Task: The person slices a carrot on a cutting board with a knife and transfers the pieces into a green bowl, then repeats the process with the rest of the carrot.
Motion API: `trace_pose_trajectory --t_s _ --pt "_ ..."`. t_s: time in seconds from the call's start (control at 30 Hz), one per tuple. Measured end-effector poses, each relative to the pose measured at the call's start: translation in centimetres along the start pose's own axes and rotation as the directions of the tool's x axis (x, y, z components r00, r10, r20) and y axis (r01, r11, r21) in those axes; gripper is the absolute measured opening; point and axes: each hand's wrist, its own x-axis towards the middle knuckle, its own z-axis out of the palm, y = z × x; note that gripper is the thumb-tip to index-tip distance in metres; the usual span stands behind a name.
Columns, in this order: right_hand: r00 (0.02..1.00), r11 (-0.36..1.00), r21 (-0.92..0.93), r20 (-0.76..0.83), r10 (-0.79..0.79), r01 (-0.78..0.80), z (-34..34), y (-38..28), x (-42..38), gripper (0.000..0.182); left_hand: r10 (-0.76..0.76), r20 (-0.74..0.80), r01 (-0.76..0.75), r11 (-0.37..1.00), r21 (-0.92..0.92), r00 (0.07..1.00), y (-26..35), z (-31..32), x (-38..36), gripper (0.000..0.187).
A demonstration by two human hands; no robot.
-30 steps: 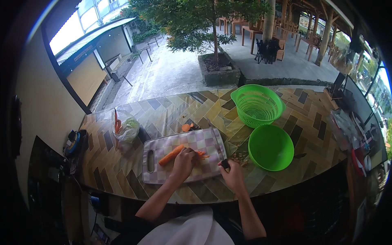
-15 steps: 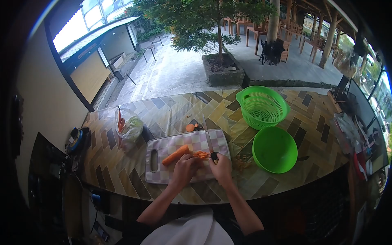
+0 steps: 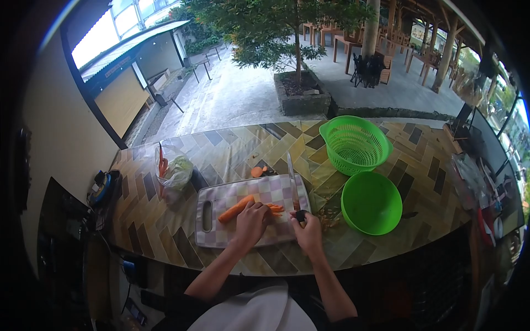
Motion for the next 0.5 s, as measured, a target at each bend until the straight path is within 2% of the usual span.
trace_pose_trajectory --t_s 0.2,0.3,0.4,0.5 --pt "0.996 0.996 -0.014 0.018 0.086 -0.086 -1.1 -1.0 -1.3 0.019 0.071 0.080 -0.072 0.997 0.000 0.994 -0.6 0.3 0.8 0.022" --pt "1.000 1.000 -0.016 -0.002 -0.009 0.009 -1.2 0.4 -1.3 0.019 0.079 0.071 -0.076 0.996 -0.035 0.994 -0.8 0.6 0.8 0.021" --pt "0.998 0.998 0.020 0.012 0.063 -0.063 -1.5 0.1 -1.7 0.018 0.092 0.099 -0.091 0.996 -0.013 0.991 -0.2 0.0 0.7 0.022" --pt "0.999 0.997 0.052 0.010 0.050 -0.051 -1.7 0.2 -1.9 0.019 0.078 0.130 -0.069 0.995 -0.068 0.989 -0.9 0.0 0.9 0.019"
